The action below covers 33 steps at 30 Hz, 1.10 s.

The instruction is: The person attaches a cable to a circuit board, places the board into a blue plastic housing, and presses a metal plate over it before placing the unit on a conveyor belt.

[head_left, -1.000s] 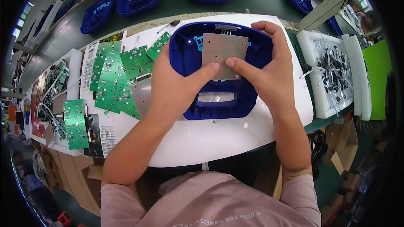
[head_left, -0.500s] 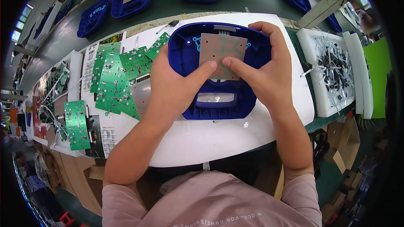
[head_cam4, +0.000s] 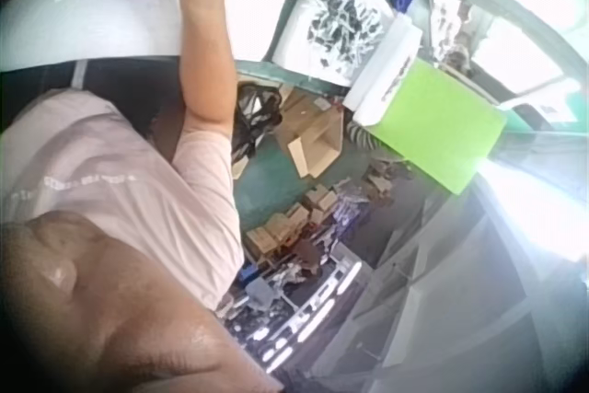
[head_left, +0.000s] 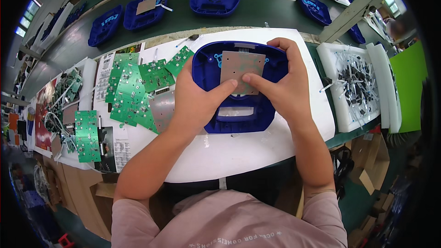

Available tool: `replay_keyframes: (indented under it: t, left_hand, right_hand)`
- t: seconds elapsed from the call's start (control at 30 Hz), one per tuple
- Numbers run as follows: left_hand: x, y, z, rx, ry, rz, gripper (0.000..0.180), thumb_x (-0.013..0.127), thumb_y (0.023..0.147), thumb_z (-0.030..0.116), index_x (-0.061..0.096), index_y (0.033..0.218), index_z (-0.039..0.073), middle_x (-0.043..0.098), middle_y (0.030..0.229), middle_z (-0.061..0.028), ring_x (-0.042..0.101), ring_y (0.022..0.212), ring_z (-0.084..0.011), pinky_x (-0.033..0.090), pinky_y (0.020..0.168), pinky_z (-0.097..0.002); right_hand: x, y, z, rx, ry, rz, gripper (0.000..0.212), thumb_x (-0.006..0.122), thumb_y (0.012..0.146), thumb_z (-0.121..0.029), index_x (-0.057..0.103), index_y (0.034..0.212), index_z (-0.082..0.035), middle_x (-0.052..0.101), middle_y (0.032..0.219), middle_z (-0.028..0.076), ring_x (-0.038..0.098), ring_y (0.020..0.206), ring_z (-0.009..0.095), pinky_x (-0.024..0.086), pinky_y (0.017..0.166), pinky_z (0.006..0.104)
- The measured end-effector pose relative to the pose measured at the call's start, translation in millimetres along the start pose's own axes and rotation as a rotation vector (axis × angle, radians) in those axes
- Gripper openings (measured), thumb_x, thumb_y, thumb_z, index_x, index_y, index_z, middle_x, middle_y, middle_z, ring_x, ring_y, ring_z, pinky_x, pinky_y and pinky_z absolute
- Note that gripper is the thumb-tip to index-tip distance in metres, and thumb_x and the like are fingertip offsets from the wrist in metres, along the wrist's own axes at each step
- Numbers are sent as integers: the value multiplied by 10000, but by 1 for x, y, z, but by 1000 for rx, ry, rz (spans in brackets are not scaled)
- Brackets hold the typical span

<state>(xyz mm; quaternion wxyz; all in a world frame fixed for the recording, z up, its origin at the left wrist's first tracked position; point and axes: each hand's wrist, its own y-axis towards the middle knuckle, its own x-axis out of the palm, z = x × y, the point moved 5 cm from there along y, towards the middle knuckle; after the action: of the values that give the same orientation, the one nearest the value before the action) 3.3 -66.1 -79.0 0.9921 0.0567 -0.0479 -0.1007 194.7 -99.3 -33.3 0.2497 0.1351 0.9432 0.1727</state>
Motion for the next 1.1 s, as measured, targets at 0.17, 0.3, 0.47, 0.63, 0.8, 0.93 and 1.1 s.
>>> replay_keyframes:
  t: [0.17,0.3,0.47,0.63,0.8,0.93,1.1]
  left_hand:
    - [-2,-2,-3,-8,68,27,578,848,786,147,585,1274,-17,710,1159,-134,705,1037,-206,562,932,-348]
    - [0,-3,-2,-20,49,4,578,844,791,151,582,1278,-16,709,1163,-135,706,1041,-210,562,934,-351]
    - [1,-4,-2,-18,28,27,523,831,814,141,603,1259,-13,721,1141,-128,708,1031,-197,561,927,-347]
    - [1,-2,2,-84,-48,70,436,812,858,142,631,1223,-13,735,1107,-113,709,1000,-176,561,910,-333]
    - [5,-9,19,74,95,89,375,799,886,148,630,1170,-27,736,1063,-115,705,958,-162,562,866,-314]
    - [6,-12,25,169,68,100,359,799,887,135,625,1151,-35,734,1045,-117,699,940,-151,559,846,-300]
    - [6,-13,25,168,77,61,349,796,890,128,627,1143,-44,734,1038,-117,691,929,-143,554,840,-296]
  right_hand:
    - [0,0,-1,9,11,5,635,922,685,-131,563,1197,-20,676,1094,122,656,1037,232,512,952,351]
    - [0,-1,-1,47,40,2,624,921,685,-123,568,1188,-20,679,1075,116,656,1033,225,513,949,349]
    - [0,-1,-3,40,32,-1,616,918,689,-120,570,1188,-25,682,1067,113,658,1021,217,517,939,345]
    - [2,-1,1,1,70,9,567,897,732,-122,573,1186,-24,678,1052,98,655,990,193,520,913,325]
    - [1,-1,9,47,228,92,439,862,805,-119,599,1142,-21,665,1023,61,633,950,148,513,888,292]
    - [-5,-4,-4,-59,148,172,368,855,822,-123,621,1084,-15,662,1006,54,625,945,133,506,883,277]
    - [-8,-5,-5,-91,132,176,362,861,816,-123,624,1063,-6,665,987,52,621,932,133,505,869,279]
